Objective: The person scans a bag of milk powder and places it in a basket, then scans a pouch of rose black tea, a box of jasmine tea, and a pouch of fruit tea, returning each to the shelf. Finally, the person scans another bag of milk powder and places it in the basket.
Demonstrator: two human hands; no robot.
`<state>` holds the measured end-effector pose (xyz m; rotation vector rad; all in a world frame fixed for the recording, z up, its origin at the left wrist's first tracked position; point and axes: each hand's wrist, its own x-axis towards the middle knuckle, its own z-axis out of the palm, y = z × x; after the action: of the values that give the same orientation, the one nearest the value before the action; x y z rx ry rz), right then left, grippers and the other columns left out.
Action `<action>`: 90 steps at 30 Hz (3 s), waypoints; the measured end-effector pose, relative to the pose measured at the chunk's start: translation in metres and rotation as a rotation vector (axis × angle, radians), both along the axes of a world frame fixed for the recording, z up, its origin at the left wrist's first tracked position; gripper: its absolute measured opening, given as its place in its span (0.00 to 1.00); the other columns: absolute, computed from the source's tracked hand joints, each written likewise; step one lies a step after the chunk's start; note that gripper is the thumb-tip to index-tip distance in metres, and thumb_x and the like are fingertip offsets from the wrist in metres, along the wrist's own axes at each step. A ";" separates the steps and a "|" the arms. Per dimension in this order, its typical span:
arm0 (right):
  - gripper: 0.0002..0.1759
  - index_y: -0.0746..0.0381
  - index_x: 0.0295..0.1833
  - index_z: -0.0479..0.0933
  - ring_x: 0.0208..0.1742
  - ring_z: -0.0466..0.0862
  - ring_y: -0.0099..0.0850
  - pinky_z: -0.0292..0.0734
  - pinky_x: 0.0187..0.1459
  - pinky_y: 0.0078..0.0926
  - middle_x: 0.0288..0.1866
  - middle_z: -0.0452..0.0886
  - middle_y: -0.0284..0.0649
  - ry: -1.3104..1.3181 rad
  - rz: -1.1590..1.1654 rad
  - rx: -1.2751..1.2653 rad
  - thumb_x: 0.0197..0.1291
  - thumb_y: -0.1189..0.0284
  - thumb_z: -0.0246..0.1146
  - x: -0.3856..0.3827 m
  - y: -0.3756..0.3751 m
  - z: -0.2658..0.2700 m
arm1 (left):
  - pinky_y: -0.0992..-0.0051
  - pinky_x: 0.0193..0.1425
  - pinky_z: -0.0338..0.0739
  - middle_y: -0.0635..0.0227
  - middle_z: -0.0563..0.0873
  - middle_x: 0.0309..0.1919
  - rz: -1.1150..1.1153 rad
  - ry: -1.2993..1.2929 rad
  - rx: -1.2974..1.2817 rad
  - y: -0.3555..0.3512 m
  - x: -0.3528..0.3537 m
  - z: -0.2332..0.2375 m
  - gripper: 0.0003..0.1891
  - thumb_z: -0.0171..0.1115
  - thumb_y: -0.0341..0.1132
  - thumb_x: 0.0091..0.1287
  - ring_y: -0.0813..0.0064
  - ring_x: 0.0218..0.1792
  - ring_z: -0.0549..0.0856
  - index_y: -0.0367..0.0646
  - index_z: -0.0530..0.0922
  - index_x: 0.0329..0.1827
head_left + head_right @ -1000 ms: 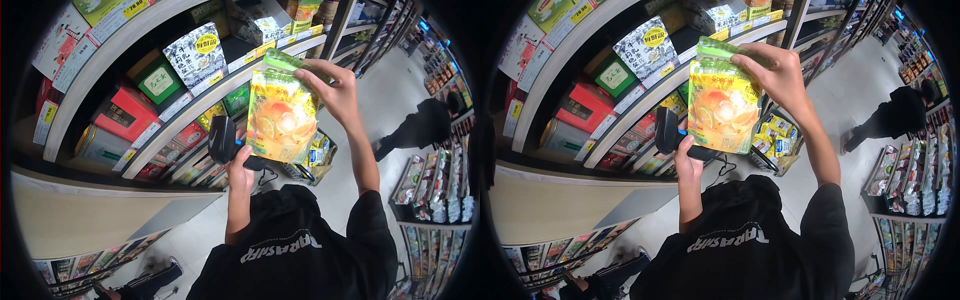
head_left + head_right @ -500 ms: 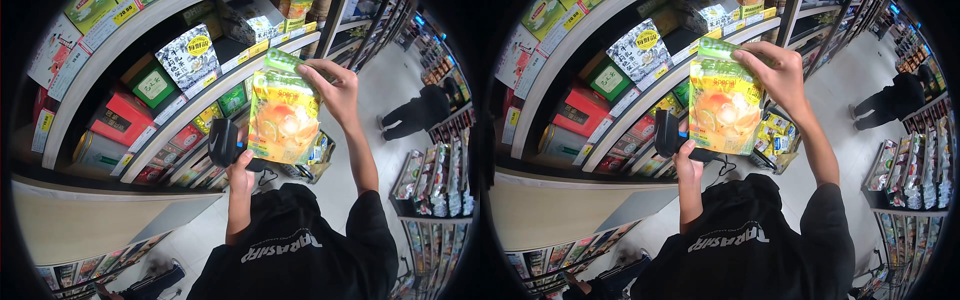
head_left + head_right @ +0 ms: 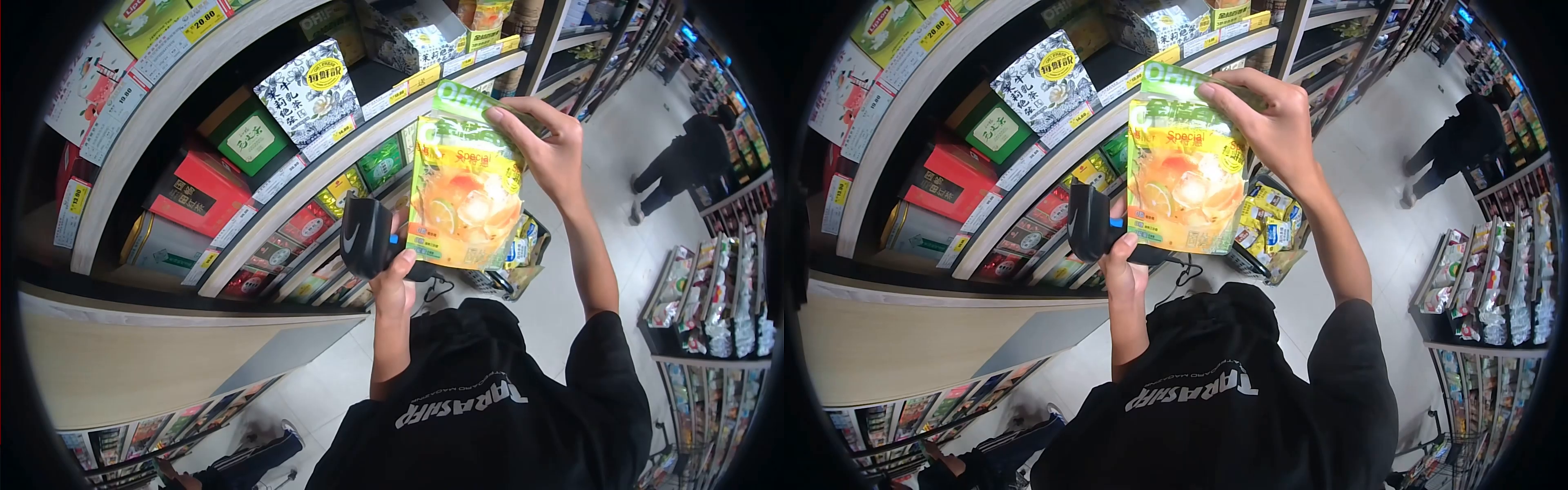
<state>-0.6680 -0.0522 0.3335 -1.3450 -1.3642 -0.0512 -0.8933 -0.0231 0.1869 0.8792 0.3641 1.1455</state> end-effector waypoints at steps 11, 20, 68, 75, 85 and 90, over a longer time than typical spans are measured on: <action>0.10 0.68 0.44 0.85 0.32 0.85 0.18 0.79 0.33 0.17 0.31 0.88 0.38 0.002 0.009 0.008 0.62 0.72 0.70 0.003 0.001 -0.003 | 0.63 0.72 0.69 0.52 0.76 0.64 -0.008 0.025 0.018 0.003 0.001 -0.006 0.43 0.65 0.38 0.52 0.63 0.65 0.76 0.25 0.63 0.72; 0.18 0.65 0.58 0.80 0.61 0.79 0.30 0.74 0.60 0.30 0.59 0.81 0.46 -0.157 -0.164 0.237 0.64 0.72 0.67 0.002 0.004 -0.013 | 0.62 0.75 0.65 0.53 0.71 0.68 0.074 0.041 -0.005 0.001 0.005 -0.011 0.42 0.63 0.37 0.55 0.63 0.68 0.73 0.26 0.60 0.74; 0.33 0.73 0.73 0.62 0.68 0.72 0.31 0.64 0.68 0.29 0.68 0.73 0.48 0.762 0.033 0.081 0.73 0.61 0.59 -0.072 -0.024 -0.126 | 0.72 0.37 0.82 0.61 0.83 0.45 0.223 0.050 -0.070 -0.003 0.019 0.010 0.24 0.64 0.21 0.59 0.71 0.36 0.83 0.36 0.73 0.61; 0.40 0.73 0.77 0.53 0.73 0.67 0.36 0.60 0.72 0.32 0.74 0.65 0.51 0.748 0.224 0.062 0.68 0.67 0.63 -0.079 -0.031 -0.115 | 0.74 0.37 0.82 0.62 0.83 0.47 0.247 0.042 -0.090 -0.007 0.018 0.014 0.26 0.66 0.22 0.59 0.72 0.39 0.84 0.37 0.72 0.62; 0.40 0.74 0.76 0.56 0.70 0.71 0.35 0.63 0.71 0.31 0.71 0.69 0.50 0.803 0.198 0.043 0.67 0.68 0.65 -0.083 -0.032 -0.116 | 0.74 0.37 0.81 0.63 0.83 0.45 0.260 0.034 -0.119 -0.012 0.016 0.015 0.25 0.65 0.20 0.58 0.73 0.39 0.83 0.37 0.73 0.61; 0.41 0.70 0.77 0.54 0.73 0.66 0.36 0.61 0.72 0.33 0.74 0.63 0.50 0.785 0.147 0.047 0.65 0.71 0.66 -0.087 -0.025 -0.112 | 0.75 0.40 0.81 0.62 0.81 0.53 0.257 0.053 -0.118 -0.011 0.013 0.010 0.31 0.67 0.19 0.58 0.75 0.46 0.83 0.37 0.69 0.67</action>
<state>-0.7550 -0.0775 0.2212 -1.0475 -0.7755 0.4931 -0.8805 -0.0341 0.1965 0.7752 0.5959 1.3241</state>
